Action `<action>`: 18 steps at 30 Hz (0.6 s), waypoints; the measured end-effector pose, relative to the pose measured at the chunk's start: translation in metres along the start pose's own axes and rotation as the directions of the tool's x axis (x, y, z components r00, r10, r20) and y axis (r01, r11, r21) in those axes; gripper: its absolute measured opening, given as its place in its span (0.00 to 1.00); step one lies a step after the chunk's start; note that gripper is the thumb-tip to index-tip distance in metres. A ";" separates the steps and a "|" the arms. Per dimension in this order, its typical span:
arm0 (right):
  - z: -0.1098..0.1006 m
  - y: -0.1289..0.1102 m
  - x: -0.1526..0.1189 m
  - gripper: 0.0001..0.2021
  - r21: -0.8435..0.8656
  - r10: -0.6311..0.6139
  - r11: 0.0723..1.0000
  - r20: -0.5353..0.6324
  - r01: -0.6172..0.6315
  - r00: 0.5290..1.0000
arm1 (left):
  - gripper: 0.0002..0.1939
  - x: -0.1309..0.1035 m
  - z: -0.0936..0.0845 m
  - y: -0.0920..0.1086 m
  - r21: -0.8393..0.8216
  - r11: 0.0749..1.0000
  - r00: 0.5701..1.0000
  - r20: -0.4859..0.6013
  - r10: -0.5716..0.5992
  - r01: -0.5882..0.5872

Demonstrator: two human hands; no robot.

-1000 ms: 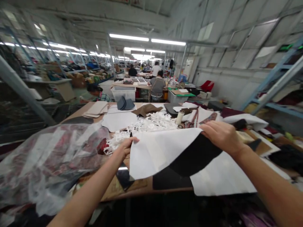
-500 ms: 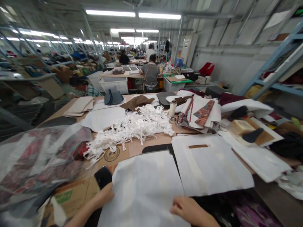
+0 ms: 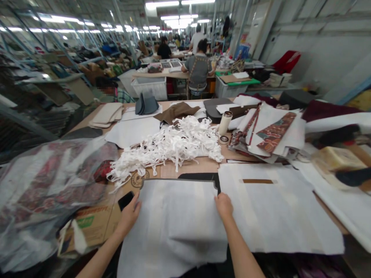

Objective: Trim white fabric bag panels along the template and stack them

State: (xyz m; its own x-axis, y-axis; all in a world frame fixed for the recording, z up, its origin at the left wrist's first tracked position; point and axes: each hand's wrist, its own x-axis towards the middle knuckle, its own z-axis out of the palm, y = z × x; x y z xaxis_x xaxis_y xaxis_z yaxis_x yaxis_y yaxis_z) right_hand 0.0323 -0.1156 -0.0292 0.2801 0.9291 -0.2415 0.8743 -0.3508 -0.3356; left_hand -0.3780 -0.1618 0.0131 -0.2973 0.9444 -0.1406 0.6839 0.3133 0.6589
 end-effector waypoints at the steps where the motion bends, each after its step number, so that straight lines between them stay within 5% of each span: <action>1: 0.002 0.001 0.000 0.07 0.054 -0.012 0.998 -0.012 0.012 1.000 | 0.26 -0.003 -0.002 -0.005 0.083 0.996 0.999 0.028 0.030 -0.032; 4: 0.008 -0.003 0.003 0.08 0.257 -0.010 0.966 -0.080 0.031 0.997 | 0.30 -0.006 -0.001 -0.011 0.318 0.941 0.993 -0.008 0.121 -0.112; 7: 0.015 -0.014 0.013 0.14 0.363 -0.012 0.931 -0.081 0.040 0.997 | 0.27 0.002 0.026 0.014 0.489 0.830 0.928 -0.100 0.358 -0.268; 11: 0.023 -0.024 0.027 0.14 0.338 -0.058 0.935 -0.158 0.109 0.986 | 0.19 0.016 0.106 0.086 0.366 0.676 0.764 0.206 0.611 -0.639; 14: 0.031 -0.025 0.029 0.14 0.262 -0.136 0.940 -0.302 0.219 0.944 | 0.17 0.024 0.165 0.138 0.198 0.586 0.614 0.370 0.697 -0.785; 16: 0.037 -0.025 0.027 0.14 0.207 -0.172 0.941 -0.390 0.268 0.904 | 0.15 0.029 0.189 0.162 0.162 0.543 0.553 0.441 0.707 -0.824; 18: 0.042 -0.025 0.024 0.15 0.143 -0.216 0.940 -0.452 0.309 0.866 | 0.13 0.033 0.202 0.177 0.190 0.517 0.535 0.500 0.681 -0.835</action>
State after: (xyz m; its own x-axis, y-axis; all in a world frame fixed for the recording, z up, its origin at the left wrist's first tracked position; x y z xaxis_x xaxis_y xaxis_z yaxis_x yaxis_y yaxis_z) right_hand 0.0002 -0.0897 -0.0650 0.2331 0.9328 0.2748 0.8518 -0.0595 -0.5204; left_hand -0.1325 -0.0547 -0.0238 0.6396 0.7687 0.0040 0.7280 -0.6074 0.3179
